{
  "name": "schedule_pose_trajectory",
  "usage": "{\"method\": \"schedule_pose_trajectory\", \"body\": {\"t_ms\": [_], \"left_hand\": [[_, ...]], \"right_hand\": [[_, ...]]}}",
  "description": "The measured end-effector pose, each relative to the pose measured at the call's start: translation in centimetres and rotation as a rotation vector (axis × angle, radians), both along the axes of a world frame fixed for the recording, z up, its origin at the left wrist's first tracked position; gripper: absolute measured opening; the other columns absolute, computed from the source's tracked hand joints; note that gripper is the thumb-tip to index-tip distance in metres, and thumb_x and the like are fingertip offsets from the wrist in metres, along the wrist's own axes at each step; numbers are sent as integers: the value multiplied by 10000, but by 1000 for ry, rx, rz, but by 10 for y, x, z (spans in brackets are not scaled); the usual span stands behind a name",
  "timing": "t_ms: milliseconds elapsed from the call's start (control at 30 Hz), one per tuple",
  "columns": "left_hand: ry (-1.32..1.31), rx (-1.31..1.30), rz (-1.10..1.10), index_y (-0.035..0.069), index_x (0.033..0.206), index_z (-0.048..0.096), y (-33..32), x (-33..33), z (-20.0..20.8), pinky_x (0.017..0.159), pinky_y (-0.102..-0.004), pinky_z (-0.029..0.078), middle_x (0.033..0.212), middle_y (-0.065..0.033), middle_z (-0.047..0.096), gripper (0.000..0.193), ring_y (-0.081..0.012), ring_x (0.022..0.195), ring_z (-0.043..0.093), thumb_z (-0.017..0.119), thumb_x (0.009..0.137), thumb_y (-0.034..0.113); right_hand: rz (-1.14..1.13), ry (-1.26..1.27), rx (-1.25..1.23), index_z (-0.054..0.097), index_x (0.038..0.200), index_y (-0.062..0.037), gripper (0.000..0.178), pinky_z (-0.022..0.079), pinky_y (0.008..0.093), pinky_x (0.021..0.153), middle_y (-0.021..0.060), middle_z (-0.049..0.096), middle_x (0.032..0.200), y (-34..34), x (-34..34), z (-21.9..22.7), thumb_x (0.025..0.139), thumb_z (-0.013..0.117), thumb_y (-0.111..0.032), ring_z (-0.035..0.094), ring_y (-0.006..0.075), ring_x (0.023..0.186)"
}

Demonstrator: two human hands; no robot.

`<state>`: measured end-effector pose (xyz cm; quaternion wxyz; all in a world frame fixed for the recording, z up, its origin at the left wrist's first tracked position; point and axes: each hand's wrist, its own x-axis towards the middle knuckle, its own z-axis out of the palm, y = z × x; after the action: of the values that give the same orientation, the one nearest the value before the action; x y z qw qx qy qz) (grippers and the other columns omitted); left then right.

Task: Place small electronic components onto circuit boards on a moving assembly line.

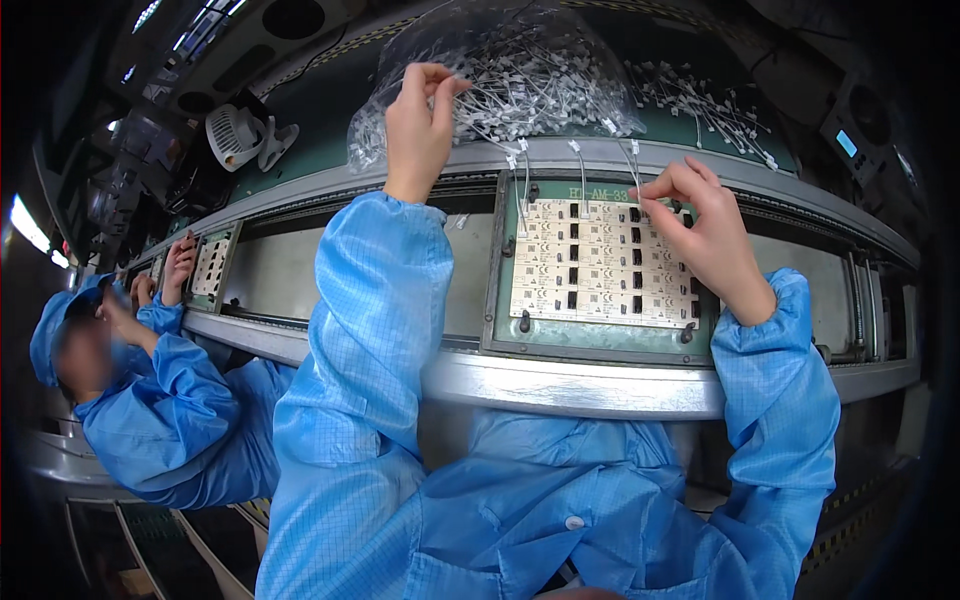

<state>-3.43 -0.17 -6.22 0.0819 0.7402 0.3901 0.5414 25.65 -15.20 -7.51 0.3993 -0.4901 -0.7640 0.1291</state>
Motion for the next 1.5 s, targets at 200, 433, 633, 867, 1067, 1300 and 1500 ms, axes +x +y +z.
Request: {"method": "schedule_pose_trajectory", "body": {"t_ms": [200,433,633,867,1067,1300,1500], "left_hand": [[44,97,-39,10,1034,589,-11,18,-5,803,-332,553,963,-119,763,80,-238,910,741,617,995,74],[-94,207,-95,19,1048,610,-17,18,5,834,-319,547,986,-108,763,184,-202,929,737,729,927,90],[-75,155,-164,15,1082,589,-8,13,2,832,-246,532,1060,-106,770,147,-123,945,692,684,975,50],[-517,167,-472,27,1111,537,-34,27,32,860,-285,548,1010,-129,712,78,-177,937,695,561,1036,26],[-626,162,-424,55,1075,569,-50,22,41,840,-303,529,973,-88,709,120,-177,916,682,641,980,40],[381,455,-335,75,982,675,-62,-6,12,814,-330,492,918,-30,732,165,-194,898,683,741,847,7],[599,426,-409,119,939,628,-72,-1,9,800,-370,468,837,-21,649,200,-233,876,639,751,796,51]], "right_hand": [[18,-10,-37,626,905,-28,43,226,485,1226,55,748,891,-3,0,0,906,658,-57,727,219,836],[-7,23,-103,689,956,30,85,520,301,803,110,681,926,-7,-4,0,889,658,-14,640,197,916],[41,5,-73,675,989,46,119,537,310,884,123,679,990,1,-3,-3,877,649,15,688,223,966],[16,99,-54,672,1046,39,125,532,295,898,104,730,1032,1,-3,-8,934,631,3,702,181,990],[-13,111,-49,666,1089,40,136,522,261,846,89,736,1025,0,2,-11,973,637,-23,689,126,947],[-79,108,154,644,1127,19,132,521,235,840,84,745,1045,4,0,4,1010,613,-33,697,113,948],[-28,135,-108,675,1082,-11,165,528,299,889,70,750,1031,10,-26,-5,993,650,-147,699,151,981]]}}
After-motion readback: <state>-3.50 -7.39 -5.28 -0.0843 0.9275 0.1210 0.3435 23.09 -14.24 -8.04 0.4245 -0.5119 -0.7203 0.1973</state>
